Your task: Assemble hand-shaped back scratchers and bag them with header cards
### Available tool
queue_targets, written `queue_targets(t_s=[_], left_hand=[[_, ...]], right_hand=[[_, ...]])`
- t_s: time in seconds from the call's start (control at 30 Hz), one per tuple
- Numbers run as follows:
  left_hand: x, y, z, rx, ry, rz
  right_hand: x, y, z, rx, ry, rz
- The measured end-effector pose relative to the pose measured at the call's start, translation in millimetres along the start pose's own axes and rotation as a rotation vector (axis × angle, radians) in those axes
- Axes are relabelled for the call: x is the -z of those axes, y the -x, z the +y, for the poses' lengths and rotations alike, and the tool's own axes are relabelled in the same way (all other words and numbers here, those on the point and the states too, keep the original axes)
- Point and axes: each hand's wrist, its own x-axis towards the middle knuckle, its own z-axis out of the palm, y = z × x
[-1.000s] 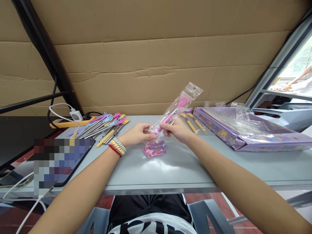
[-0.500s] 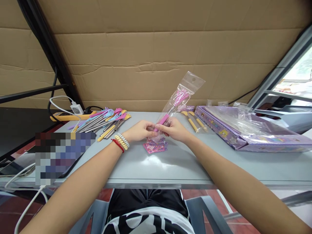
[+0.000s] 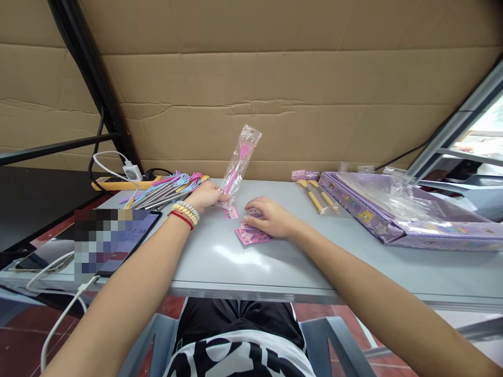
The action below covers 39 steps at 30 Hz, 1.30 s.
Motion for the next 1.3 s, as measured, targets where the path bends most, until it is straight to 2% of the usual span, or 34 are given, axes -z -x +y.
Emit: queue_targets(t_s=[0.13,0.27,0.47,0.6,0.77,0.93,1.13,1.3], left_hand=[[-3,2,1,0.01,-0.116,-0.014],[-8,3,0,0.025,-0.206,-0.011],[-14,7,4,0.092,-0.133,-0.112],[-16,11,9,0.116,-0.048,-0.16],[-11,10,9,0.058,-0.054,-0.042],[-16,11,12,0.166,0.003,-0.038],[-23,15,19,0.211,0.156,-0.095],[-23,14,17,0.232,0.175,-0.106]], right_hand=[[1,-1,9,-0.064,0.064,-0.043],[7,-2,22,-0.198,0.147,-0.033],[14,-1,28,-0.333,0.172,-0.161],[18,1,30,-0.322,0.148,-0.167],[19,4,28,-0.253,0.109,-0.112],[6,-2,17,-0.137,0.058,-0.034],[-13,-11,-1,-0.285,0.167,0.026],[-13,-15,-9,-0.284,0.216,-0.035]])
